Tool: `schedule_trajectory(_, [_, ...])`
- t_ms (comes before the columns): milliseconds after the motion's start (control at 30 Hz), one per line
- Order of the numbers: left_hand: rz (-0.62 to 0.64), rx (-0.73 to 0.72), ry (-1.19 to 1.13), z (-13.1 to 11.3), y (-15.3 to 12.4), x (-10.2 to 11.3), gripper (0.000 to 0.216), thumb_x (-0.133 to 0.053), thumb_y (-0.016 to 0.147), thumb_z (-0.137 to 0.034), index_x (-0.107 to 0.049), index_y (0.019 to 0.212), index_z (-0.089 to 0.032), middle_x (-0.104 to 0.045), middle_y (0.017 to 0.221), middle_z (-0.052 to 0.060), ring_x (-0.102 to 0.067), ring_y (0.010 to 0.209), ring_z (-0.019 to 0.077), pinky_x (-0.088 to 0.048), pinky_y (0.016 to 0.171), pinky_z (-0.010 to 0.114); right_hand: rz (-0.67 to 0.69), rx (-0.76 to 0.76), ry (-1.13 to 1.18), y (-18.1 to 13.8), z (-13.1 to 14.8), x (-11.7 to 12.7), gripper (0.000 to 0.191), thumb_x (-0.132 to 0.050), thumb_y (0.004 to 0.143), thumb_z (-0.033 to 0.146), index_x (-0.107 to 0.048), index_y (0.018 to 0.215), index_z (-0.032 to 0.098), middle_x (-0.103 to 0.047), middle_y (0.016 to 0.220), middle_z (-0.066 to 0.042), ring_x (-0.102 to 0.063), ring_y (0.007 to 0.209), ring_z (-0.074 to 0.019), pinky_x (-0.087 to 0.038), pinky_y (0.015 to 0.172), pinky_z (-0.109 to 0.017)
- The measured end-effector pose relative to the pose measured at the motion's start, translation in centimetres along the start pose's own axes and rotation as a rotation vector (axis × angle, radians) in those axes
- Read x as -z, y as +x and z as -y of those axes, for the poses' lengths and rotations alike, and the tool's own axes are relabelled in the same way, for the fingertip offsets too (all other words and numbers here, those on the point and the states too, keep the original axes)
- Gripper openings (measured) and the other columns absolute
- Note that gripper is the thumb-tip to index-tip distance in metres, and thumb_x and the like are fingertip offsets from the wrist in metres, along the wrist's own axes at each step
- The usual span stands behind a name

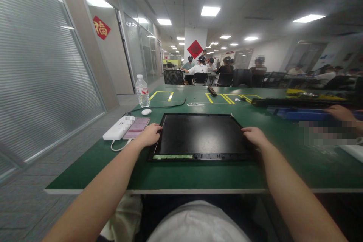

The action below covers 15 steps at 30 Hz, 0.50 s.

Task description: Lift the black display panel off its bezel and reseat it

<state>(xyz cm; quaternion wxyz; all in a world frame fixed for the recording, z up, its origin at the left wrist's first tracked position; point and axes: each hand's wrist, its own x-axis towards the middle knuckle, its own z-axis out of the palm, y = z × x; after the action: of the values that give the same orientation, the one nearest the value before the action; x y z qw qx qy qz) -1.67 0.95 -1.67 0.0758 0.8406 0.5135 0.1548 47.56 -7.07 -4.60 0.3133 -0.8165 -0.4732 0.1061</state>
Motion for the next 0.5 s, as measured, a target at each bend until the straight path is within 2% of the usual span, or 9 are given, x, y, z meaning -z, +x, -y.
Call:
schedule_trajectory(200, [-0.001,0.019,0.014,-0.40,-0.28,0.12,0.049,-0.051,0.080,-0.016,-0.064,0.127,-0.013,-0.066,0.133,0.019,-0.059,0.127,0.0311,-0.042,0.110,0.041,0.038,-0.025,0.009,-0.29,0.19,-0.05,0.040,-0.057,0.068,0.010,-0.080,0.099,0.020,-0.077,0.104,-0.009,-0.071,0.095,-0.0247,-0.053,0.087,-0.032])
schedule_trajectory(367, [0.051,0.063,0.125,-0.44,-0.04,0.15,0.029,-0.050,0.085,-0.021,-0.072,0.102,-0.011,-0.069,0.120,0.023,-0.061,0.122,0.0338,-0.043,0.108,0.041,0.014,-0.019,-0.011,-0.51,0.36,0.00,0.037,-0.059,0.071,0.012,-0.080,0.100,0.019,-0.076,0.106,-0.010,-0.071,0.096,-0.0247,-0.053,0.085,-0.031])
schedule_trajectory(500, [0.038,0.054,0.073,-0.20,0.14,0.21,0.025,-0.053,0.083,-0.023,-0.072,0.096,-0.013,-0.070,0.120,0.020,-0.063,0.119,0.0333,-0.044,0.106,0.040,-0.012,0.016,-0.017,-0.39,0.16,-0.14,0.033,-0.060,0.070,0.012,-0.080,0.095,0.021,-0.077,0.101,-0.008,-0.071,0.095,-0.0249,-0.053,0.084,-0.031])
